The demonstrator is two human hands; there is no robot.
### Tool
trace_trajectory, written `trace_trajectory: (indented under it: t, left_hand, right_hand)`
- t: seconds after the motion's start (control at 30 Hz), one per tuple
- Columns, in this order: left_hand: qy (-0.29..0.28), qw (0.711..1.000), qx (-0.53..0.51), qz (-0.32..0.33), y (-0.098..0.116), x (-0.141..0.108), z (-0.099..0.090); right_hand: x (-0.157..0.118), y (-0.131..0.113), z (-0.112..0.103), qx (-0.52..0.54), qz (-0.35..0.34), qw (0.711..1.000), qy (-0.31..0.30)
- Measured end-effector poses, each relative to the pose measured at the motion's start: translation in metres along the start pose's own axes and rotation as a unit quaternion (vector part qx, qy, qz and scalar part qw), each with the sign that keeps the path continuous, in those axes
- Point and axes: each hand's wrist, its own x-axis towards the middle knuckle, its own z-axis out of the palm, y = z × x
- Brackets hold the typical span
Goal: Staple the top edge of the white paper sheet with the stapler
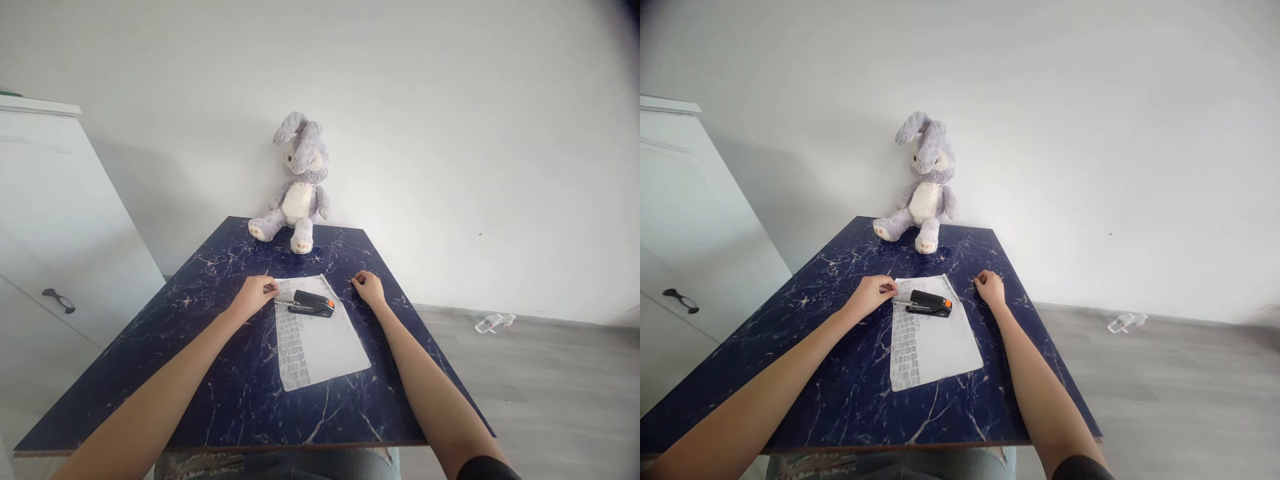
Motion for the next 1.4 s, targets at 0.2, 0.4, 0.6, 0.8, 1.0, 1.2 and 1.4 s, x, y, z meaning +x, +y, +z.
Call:
trace_trajectory:
  t: [0.2, 0.4, 0.6, 0.8, 1.0, 1.2, 1.4]
  left_hand:
    - [-0.078, 0.989, 0.121, 0.038, 0.008, -0.003, -0.004]
    - [0.003, 0.998, 0.048, 0.050, 0.012, -0.003, -0.002]
    - [-0.020, 0.997, -0.021, 0.065, 0.019, -0.003, -0.002]
    - [-0.108, 0.992, -0.035, 0.048, 0.023, -0.006, 0.001]
    - [-0.115, 0.991, -0.030, 0.066, 0.028, -0.007, -0.002]
    - [-0.110, 0.992, -0.061, 0.030, 0.022, -0.007, 0.004]
    - [-0.112, 0.988, -0.105, 0.009, 0.019, -0.006, 0.007]
  right_hand:
    - [-0.001, -0.002, -0.002, 0.001, 0.000, 1.000, 0.000]
    - [-0.002, -0.003, -0.002, -0.001, 0.000, 1.000, 0.001]
    - [-0.002, -0.003, -0.002, -0.002, 0.001, 1.000, 0.000]
    - [-0.002, -0.003, -0.001, -0.005, -0.002, 1.000, -0.001]
    - [-0.001, 0.000, 0.001, -0.006, -0.003, 1.000, 0.002]
    - [0.000, 0.002, 0.001, -0.007, -0.006, 1.000, 0.008]
    - [0.000, 0.003, 0.002, -0.013, -0.008, 1.000, 0.011]
